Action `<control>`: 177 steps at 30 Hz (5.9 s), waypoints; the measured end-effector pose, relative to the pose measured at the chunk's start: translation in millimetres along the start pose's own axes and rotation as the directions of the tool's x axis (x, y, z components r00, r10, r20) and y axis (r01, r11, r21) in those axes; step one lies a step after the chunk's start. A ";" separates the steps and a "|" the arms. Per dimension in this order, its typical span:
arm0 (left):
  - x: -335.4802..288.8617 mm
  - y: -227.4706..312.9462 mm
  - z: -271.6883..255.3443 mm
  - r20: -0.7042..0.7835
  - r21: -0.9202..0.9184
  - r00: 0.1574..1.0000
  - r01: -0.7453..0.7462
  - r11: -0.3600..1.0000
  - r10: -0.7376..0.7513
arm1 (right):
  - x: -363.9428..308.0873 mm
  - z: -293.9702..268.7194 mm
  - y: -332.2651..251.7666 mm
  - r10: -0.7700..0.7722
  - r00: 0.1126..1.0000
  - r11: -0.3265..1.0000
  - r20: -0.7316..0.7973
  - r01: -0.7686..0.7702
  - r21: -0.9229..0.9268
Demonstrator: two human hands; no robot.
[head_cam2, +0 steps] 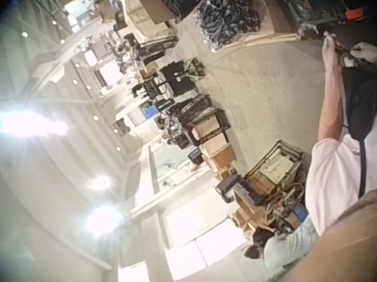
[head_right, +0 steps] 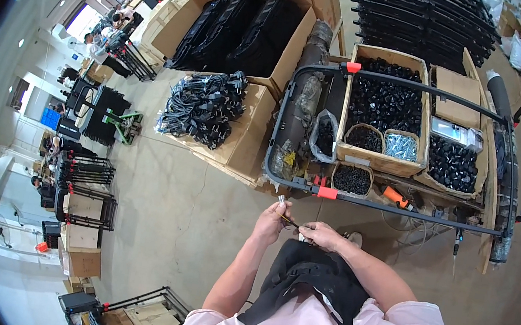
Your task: Assembling the plastic housing and internal components of a handheld leaf blower using power tools and fasteners.
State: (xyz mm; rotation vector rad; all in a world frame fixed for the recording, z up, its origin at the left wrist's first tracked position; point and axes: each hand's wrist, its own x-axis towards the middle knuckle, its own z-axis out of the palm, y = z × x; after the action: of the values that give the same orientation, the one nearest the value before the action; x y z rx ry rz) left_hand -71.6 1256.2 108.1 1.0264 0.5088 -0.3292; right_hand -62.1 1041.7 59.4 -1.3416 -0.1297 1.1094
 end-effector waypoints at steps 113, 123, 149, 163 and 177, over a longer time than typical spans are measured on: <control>70.6 14.3 2.0 -0.162 -0.078 0.987 -0.019 0.997 0.006 | 198.8 -91.6 -183.5 -0.442 0.802 0.731 -0.402 0.063 -0.679; 73.1 15.8 15.3 -0.245 -0.144 0.969 -0.046 0.989 0.009 | 179.0 -106.9 -213.3 -0.231 0.945 0.804 -0.230 0.053 -0.592; 79.8 7.1 2.7 -0.100 -0.314 0.994 0.010 0.949 -0.044 | 245.0 -189.0 -144.8 0.091 0.986 -0.437 -0.138 -0.085 -0.895; 63.2 8.9 -4.6 -0.113 -0.283 0.989 0.061 0.957 -0.096 | 253.0 -191.2 -158.7 -0.036 0.964 -0.174 -0.264 -0.266 -0.948; 65.4 9.7 -9.2 -0.136 -0.089 0.988 0.063 0.994 -0.074 | 188.3 -162.4 -203.8 -0.312 0.886 0.245 -0.342 -0.273 -0.930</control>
State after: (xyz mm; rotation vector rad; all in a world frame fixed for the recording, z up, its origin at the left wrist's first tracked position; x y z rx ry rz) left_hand -14.4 1267.3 75.5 0.9553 0.6801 -0.2955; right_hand 254.6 1092.5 82.1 -2.7506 -0.5676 0.5281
